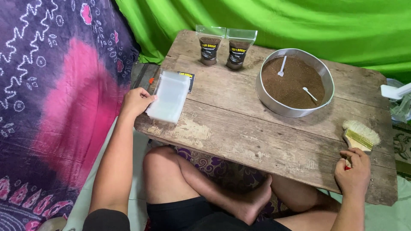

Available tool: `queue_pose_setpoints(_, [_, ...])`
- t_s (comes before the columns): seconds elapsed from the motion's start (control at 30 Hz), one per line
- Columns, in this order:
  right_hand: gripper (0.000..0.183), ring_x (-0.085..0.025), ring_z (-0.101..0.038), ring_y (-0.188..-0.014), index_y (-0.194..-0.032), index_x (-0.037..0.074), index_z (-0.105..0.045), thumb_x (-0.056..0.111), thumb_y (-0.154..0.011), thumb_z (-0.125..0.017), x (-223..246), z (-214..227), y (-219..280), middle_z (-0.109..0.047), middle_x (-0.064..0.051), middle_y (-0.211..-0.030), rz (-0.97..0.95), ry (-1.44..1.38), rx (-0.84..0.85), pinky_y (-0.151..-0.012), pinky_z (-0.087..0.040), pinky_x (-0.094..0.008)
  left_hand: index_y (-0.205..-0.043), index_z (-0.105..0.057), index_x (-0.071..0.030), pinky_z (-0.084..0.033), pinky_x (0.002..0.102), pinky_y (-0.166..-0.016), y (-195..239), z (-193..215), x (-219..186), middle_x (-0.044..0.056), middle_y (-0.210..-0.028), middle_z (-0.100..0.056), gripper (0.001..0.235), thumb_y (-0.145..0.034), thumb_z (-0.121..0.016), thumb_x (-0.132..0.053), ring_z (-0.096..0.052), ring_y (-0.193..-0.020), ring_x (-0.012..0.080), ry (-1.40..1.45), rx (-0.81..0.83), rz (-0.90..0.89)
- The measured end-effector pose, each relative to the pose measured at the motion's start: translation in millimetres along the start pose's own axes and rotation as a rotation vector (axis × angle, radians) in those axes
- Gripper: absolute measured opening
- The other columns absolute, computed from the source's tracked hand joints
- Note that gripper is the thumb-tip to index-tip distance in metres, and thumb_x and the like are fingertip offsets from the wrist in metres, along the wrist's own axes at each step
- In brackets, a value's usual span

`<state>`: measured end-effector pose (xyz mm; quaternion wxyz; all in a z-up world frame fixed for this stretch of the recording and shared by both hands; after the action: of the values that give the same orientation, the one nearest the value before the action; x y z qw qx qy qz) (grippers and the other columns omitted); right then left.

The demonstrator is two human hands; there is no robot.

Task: Preparing and sorting small plastic bags and inserting labels into them for coffee packaging.

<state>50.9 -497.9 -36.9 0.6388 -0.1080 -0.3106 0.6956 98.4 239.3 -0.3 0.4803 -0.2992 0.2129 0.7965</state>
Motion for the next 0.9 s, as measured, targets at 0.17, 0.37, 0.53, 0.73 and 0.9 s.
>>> queue_pose_setpoints(0.17, [0.025,-0.036,-0.06,-0.121,-0.11,-0.005,-0.074,-0.01,-0.089,-0.061,3.2,2.2,-1.2,-0.065,-0.02,-0.133,-0.004,-0.029,0.006,-0.101,-0.05,-0.043,-0.093,-0.073,-0.002,-0.053,0.031,-0.067,-5.4,-0.9,5.8,0.008,-0.082,-0.071,0.032,-0.087,-0.081,-0.033,-0.064,-0.071,0.0187,0.034,0.007,0.027])
queue_pose_setpoints(0.37, [0.024,-0.035,-0.06,-0.122,-0.109,-0.005,-0.074,-0.01,-0.09,-0.061,6.0,4.7,-2.1,-0.065,-0.02,-0.134,-0.022,-0.03,0.024,-0.101,-0.05,-0.042,-0.091,-0.075,-0.002,-0.052,0.031,-0.065,-8.6,-2.4,7.2,0.007,-0.078,-0.07,0.029,-0.086,-0.082,-0.029,-0.061,-0.067,0.0186,0.07,0.028,0.032])
queue_pose_setpoints(0.53, [0.024,-0.035,-0.06,-0.121,-0.109,-0.004,-0.075,-0.008,-0.09,-0.062,2.2,2.2,-1.9,-0.067,-0.019,-0.133,-0.007,0.002,0.013,-0.102,-0.051,-0.042,-0.096,-0.075,-0.003,-0.047,0.026,-0.064,-15.9,-1.0,13.6,0.003,-0.077,-0.066,0.022,-0.091,-0.077,-0.024,-0.056,-0.068,0.013,0.291,0.053,0.077])
queue_pose_setpoints(0.73, [0.025,-0.038,-0.06,-0.12,-0.111,-0.007,-0.074,-0.01,-0.089,-0.061,2.1,3.1,-1.8,-0.066,-0.022,-0.133,0.027,-0.065,-0.004,-0.104,-0.05,-0.043,-0.099,-0.071,-0.004,-0.044,0.022,-0.063,20.1,28.8,-35.6,0.004,-0.081,-0.067,0.015,-0.097,-0.072,-0.019,-0.054,-0.068,0.0085,0.485,0.014,0.022])
queue_pose_setpoints(0.9, [0.028,-0.032,-0.063,-0.127,-0.115,0.002,-0.076,-0.008,-0.091,-0.068,21.6,16.8,3.8,-0.072,-0.013,-0.129,0.145,0.195,-0.216,-0.111,-0.041,-0.038,-0.095,-0.073,-0.007,-0.049,0.028,-0.055,93.9,35.1,-127.1,0.003,-0.081,-0.075,0.004,-0.092,-0.071,-0.008,-0.062,-0.061,0.0115,0.218,0.028,-0.146])
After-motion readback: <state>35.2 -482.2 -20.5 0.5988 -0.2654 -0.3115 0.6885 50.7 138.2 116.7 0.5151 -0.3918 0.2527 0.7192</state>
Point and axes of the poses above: each hand's wrist, its own y-axis away from the middle knuckle, its own z-axis out of the back of the hand, x = y × z, the point moved 4 cm from there along -y, towards the middle knuckle
